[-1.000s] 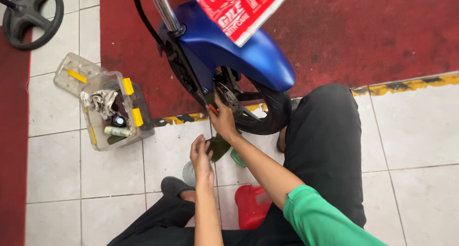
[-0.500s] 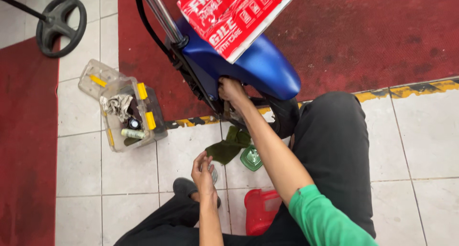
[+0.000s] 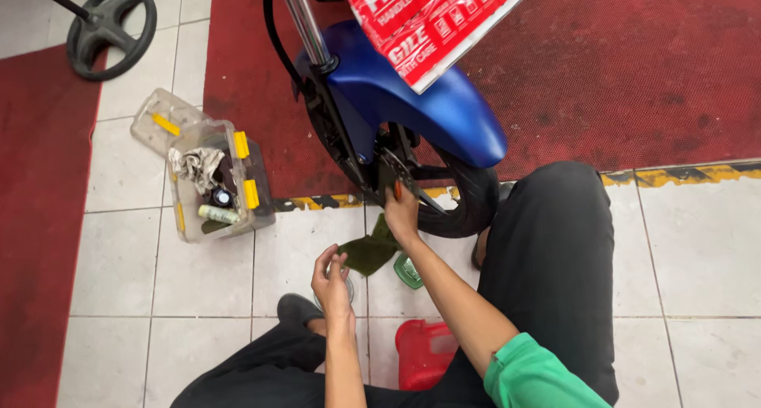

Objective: The person sits on the floor and scrubs the front wheel and brake disc of a blue motorcycle using a green cloth and a small brush. They repeatedly wipe and scrub the tire, rim, and brake components, occasionally rotating the wheel to access different areas.

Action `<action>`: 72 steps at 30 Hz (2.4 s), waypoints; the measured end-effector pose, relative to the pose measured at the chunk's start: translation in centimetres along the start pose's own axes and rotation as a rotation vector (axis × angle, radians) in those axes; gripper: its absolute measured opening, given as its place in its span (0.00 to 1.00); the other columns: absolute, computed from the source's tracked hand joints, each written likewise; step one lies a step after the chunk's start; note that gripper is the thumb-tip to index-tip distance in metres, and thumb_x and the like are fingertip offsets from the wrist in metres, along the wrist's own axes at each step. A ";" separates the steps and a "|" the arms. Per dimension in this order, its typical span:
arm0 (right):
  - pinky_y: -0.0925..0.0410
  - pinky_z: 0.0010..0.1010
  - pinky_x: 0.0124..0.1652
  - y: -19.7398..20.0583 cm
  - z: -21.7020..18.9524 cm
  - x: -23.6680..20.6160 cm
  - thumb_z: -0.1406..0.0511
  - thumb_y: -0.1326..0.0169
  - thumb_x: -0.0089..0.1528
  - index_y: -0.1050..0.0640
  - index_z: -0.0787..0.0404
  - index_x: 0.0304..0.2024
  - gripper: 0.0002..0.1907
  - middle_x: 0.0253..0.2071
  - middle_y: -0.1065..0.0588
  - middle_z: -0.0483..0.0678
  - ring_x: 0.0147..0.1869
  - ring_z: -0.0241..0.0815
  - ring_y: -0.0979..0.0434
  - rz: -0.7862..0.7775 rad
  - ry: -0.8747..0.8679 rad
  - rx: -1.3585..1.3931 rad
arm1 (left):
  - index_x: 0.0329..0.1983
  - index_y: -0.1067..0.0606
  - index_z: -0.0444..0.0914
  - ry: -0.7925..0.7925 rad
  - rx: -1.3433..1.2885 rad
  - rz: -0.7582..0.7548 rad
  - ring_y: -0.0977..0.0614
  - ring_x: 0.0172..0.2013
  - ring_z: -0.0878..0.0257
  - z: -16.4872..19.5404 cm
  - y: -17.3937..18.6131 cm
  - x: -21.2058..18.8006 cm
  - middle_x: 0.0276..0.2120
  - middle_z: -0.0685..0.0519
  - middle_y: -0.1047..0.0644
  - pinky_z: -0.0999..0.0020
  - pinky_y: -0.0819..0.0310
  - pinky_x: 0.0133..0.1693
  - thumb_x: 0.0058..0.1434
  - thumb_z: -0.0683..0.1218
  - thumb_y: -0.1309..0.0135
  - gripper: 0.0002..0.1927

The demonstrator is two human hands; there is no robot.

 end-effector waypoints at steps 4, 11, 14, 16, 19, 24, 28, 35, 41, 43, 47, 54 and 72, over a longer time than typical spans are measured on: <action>0.29 0.46 0.44 -0.1 -0.3 0.6 0.65 0.45 0.64 0.19 0.64 0.48 0.13 0.39 0.21 0.64 0.46 0.64 0.20 -0.134 0.176 -0.416 | 0.57 0.24 0.37 -0.039 -0.011 0.000 0.20 0.51 0.63 0.0 -0.8 -0.1 0.53 0.51 0.23 0.66 0.27 0.51 0.70 0.44 0.51 0.15; 0.29 0.51 0.43 0.7 -1.1 0.3 0.63 0.47 0.66 0.19 0.62 0.47 0.12 0.38 0.21 0.65 0.45 0.66 0.21 -0.087 0.138 -0.453 | 0.55 0.24 0.37 -0.101 -0.036 -0.014 0.20 0.49 0.64 1.4 -3.1 -1.1 0.50 0.53 0.21 0.67 0.27 0.49 0.68 0.44 0.49 0.14; 0.30 0.51 0.44 1.1 -1.2 0.5 0.64 0.44 0.61 0.19 0.61 0.47 0.13 0.38 0.22 0.66 0.45 0.67 0.22 -0.252 0.011 -0.580 | 0.55 0.23 0.37 -0.087 -0.014 -0.002 0.20 0.49 0.65 2.2 -3.5 -1.8 0.49 0.53 0.21 0.69 0.27 0.49 0.68 0.44 0.49 0.14; 0.30 0.50 0.45 2.1 -1.5 0.7 0.64 0.44 0.61 0.19 0.62 0.47 0.13 0.38 0.22 0.66 0.45 0.66 0.21 -0.234 -0.112 -0.582 | 0.54 0.23 0.36 -0.076 -0.023 -0.006 0.20 0.49 0.65 2.7 -3.9 -2.2 0.49 0.52 0.21 0.70 0.27 0.49 0.68 0.43 0.49 0.14; 0.30 0.47 0.46 2.9 -3.0 1.6 0.64 0.46 0.66 0.20 0.67 0.46 0.13 0.39 0.21 0.67 0.46 0.64 0.19 -0.041 -0.028 -0.489 | 0.55 0.23 0.36 -0.102 -0.053 -0.010 0.20 0.48 0.64 3.3 -4.5 -2.5 0.48 0.51 0.20 0.70 0.28 0.49 0.68 0.42 0.48 0.14; 0.31 0.41 0.37 0.2 -7.6 6.6 0.66 0.49 0.70 0.22 0.71 0.44 0.11 0.32 0.24 0.53 0.35 0.48 0.23 -0.006 0.341 -0.083 | 0.55 0.24 0.35 -0.180 -0.072 0.001 0.20 0.50 0.63 3.9 -4.6 -3.1 0.51 0.52 0.21 0.69 0.29 0.52 0.69 0.43 0.49 0.13; 0.41 0.31 0.22 0.6 -7.4 7.3 0.65 0.52 0.69 0.25 0.58 0.47 0.07 0.19 0.34 0.42 0.20 0.36 0.37 -0.250 -0.023 0.081 | 0.55 0.24 0.34 -0.198 -0.114 0.025 0.19 0.51 0.61 3.9 -4.5 -2.7 0.52 0.50 0.21 0.68 0.29 0.52 0.69 0.43 0.50 0.13; 0.52 0.26 0.17 2.2 -7.9 10.4 0.67 0.62 0.70 0.33 0.51 0.32 0.11 0.16 0.41 0.37 0.15 0.32 0.46 -0.505 -0.400 0.430 | 0.55 0.24 0.34 -0.218 -0.116 0.024 0.18 0.51 0.60 3.1 -4.8 -1.9 0.51 0.49 0.20 0.68 0.27 0.52 0.68 0.41 0.50 0.13; 0.51 0.24 0.17 1.6 -10.2 13.3 0.69 0.64 0.68 0.32 0.58 0.33 0.11 0.17 0.38 0.41 0.14 0.31 0.48 -0.578 -0.272 0.578 | 0.54 0.24 0.34 -0.168 -0.105 0.037 0.18 0.51 0.61 3.3 -4.7 -2.6 0.51 0.49 0.20 0.69 0.28 0.52 0.69 0.41 0.51 0.13; 0.49 0.24 0.18 1.6 -10.1 11.6 0.71 0.64 0.66 0.31 0.56 0.35 0.10 0.18 0.38 0.40 0.16 0.31 0.46 -0.503 -0.320 0.388 | 0.54 0.24 0.34 -0.163 -0.101 0.048 0.18 0.51 0.60 3.7 -4.8 -2.7 0.51 0.48 0.21 0.68 0.28 0.52 0.68 0.41 0.51 0.13; 0.47 0.23 0.17 1.8 -8.8 7.9 0.69 0.57 0.68 0.32 0.53 0.35 0.07 0.20 0.37 0.37 0.17 0.30 0.42 -0.361 -0.264 0.215 | 0.54 0.24 0.34 -0.187 -0.098 0.038 0.18 0.50 0.59 4.5 -5.6 -2.8 0.52 0.48 0.21 0.68 0.27 0.52 0.68 0.41 0.50 0.13; 0.40 0.33 0.28 2.3 -1.8 1.7 0.66 0.48 0.70 0.24 0.57 0.46 0.04 0.25 0.32 0.42 0.28 0.36 0.35 -0.344 -0.096 -0.211 | 0.53 0.24 0.35 -0.209 -0.073 0.042 0.18 0.51 0.58 5.0 -6.2 -2.9 0.53 0.48 0.21 0.67 0.27 0.51 0.68 0.42 0.50 0.12; 0.29 0.46 0.47 -1.4 -5.6 -0.5 0.65 0.51 0.70 0.22 0.60 0.58 0.15 0.46 0.20 0.64 0.49 0.61 0.18 -0.041 0.272 -0.376 | 0.54 0.24 0.36 -0.139 0.034 0.086 0.16 0.49 0.55 0.4 -5.5 -0.5 0.54 0.46 0.24 0.65 0.25 0.49 0.67 0.42 0.49 0.13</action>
Point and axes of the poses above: each hand's wrist, its own x-axis towards the middle knuckle, its own y-axis out of the back of the hand, z = x × y, the point moved 3 cm from there along x, towards the middle knuckle
